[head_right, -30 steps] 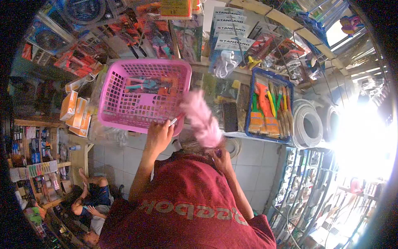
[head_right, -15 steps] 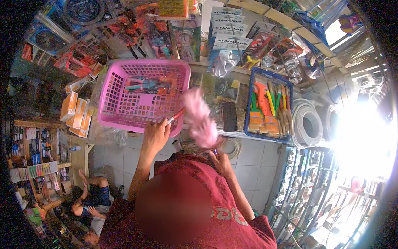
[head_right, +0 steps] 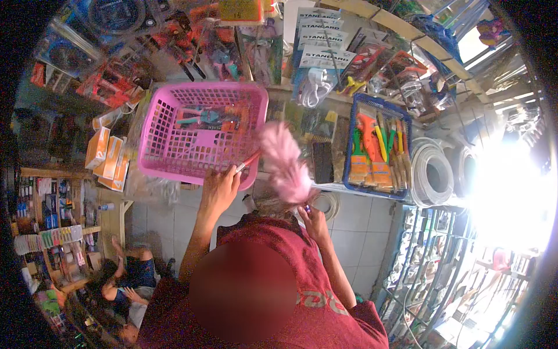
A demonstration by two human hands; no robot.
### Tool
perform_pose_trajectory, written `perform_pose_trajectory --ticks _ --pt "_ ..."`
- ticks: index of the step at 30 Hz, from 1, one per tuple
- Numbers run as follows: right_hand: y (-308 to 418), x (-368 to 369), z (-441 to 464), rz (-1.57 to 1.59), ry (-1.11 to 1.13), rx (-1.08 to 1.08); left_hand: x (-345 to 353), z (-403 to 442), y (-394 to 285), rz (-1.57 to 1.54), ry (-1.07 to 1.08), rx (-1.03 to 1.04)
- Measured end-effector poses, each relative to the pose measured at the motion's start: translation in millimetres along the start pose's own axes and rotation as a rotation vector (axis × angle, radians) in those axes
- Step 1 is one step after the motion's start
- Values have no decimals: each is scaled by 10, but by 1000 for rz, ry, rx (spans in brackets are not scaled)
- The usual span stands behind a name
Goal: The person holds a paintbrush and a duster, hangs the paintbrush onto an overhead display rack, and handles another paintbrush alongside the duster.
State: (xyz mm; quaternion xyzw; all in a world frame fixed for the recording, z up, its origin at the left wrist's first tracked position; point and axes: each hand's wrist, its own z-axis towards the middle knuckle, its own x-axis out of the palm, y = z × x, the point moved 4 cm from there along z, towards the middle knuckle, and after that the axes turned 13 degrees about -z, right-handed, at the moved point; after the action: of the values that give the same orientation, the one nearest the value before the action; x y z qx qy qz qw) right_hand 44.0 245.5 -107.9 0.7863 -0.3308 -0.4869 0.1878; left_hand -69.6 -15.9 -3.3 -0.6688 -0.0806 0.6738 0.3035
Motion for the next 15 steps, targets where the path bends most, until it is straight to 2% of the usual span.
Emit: perform_pose_trajectory --ticks 3,4,7,9,11,12,15 --pt "-8 11 2 -103 102 5 40 1 40 1 16 8" --pt "60 10 -31 -51 56 -138 55 -1 55 -6 -15 26" --pt "51 -14 6 13 -2 -33 62 -19 59 -23 -44 28" --pt "89 -19 -29 11 40 -29 52 -15 43 -26 17 -32" --pt "132 -32 -50 14 74 -25 48 -22 67 -26 -19 29" --pt "41 60 -36 -46 102 -152 50 -14 67 -27 -36 62" --pt "-192 155 93 -62 60 7 26 12 39 -18 -55 24"
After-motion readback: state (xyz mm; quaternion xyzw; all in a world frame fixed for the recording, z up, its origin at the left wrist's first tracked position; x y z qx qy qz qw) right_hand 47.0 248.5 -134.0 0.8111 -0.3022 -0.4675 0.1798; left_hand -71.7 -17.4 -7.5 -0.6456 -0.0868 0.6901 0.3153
